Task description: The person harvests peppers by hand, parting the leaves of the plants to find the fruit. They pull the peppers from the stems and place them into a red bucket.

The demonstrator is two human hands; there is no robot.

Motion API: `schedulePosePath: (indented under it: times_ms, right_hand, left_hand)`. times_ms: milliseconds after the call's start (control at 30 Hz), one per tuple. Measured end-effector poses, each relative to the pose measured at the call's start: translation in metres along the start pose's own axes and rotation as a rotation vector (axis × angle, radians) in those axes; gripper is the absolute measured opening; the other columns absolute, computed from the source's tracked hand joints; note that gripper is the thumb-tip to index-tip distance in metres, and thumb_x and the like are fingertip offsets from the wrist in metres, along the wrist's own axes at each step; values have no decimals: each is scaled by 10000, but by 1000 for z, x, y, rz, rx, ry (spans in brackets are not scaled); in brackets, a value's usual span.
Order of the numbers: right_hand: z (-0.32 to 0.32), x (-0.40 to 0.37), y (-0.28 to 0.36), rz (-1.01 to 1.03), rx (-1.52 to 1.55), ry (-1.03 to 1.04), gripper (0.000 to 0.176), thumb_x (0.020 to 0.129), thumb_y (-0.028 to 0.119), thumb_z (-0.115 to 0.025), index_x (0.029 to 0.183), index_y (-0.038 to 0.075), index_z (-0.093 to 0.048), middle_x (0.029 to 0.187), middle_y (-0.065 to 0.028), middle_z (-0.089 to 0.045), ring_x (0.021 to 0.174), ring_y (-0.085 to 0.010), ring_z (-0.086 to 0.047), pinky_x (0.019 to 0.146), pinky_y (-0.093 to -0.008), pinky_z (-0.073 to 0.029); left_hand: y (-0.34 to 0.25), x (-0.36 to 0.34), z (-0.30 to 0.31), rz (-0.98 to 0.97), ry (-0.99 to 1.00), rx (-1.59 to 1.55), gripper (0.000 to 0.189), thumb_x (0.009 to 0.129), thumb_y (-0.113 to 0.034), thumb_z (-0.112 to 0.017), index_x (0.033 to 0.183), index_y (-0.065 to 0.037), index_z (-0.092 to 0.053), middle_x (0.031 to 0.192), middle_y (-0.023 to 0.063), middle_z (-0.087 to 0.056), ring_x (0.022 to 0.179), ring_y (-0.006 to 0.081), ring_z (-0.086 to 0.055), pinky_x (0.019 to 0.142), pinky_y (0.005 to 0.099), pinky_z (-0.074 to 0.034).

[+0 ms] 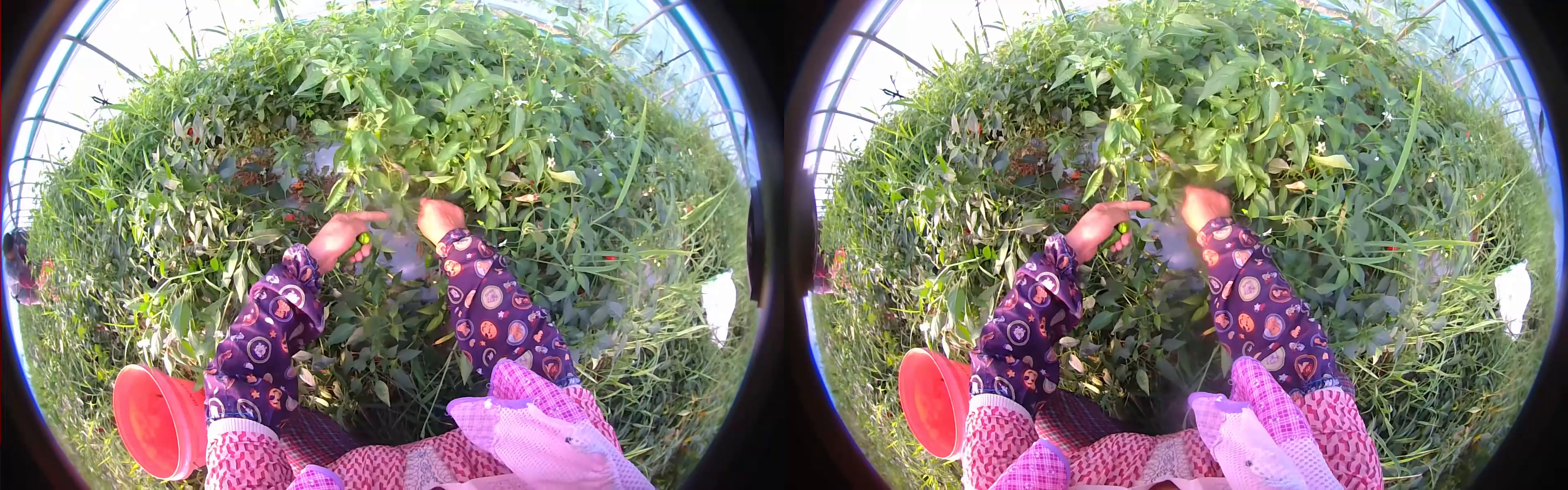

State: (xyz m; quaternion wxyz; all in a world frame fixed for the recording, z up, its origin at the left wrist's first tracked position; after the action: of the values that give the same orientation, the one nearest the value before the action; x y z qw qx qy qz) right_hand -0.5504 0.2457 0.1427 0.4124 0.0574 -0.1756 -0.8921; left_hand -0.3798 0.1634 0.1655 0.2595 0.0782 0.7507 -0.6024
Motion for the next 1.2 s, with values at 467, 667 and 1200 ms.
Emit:
schedulePosePath:
  times_ms: [467,667,1200]
  right_hand:
    - [64,-20,33,230,501,-70,169,818,183,-610,935,68,-648,795,-132,-673,713,-304,-654,663,-397,-514]
    - [51,64,-23,-299,1583,48,125,856,101,-579,966,43,-589,762,-49,-612,569,-125,-540,476,-243,-434]
    - [-80,68,166,350,482,138,466,1011,452,-355,1197,82,-568,896,-99,-670,816,-221,-600,820,-370,-469]
  left_hand:
    - [-58,-19,39,-340,-246,-415,187,910,-159,-523,1054,-53,-578,786,24,-569,662,140,-569,491,270,-430]
    - [21,-15,52,-173,-342,-530,188,894,-133,-532,1056,-49,-579,770,26,-577,644,149,-561,487,285,-420]
    - [-84,-67,67,-219,-919,1132,757,798,-207,-618,1469,-107,-283,939,177,-654,806,323,-649,703,423,-520]
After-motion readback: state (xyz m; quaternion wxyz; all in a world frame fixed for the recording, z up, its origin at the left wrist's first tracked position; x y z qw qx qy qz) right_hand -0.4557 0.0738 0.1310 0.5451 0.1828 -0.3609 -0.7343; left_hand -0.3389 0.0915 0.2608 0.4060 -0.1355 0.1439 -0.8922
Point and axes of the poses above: each hand's wrist, its own x-axis towards the middle knuckle, its own z-axis out of the back of the hand, y = z × x, the point moved 10 cm from there along x, towards the middle knuckle
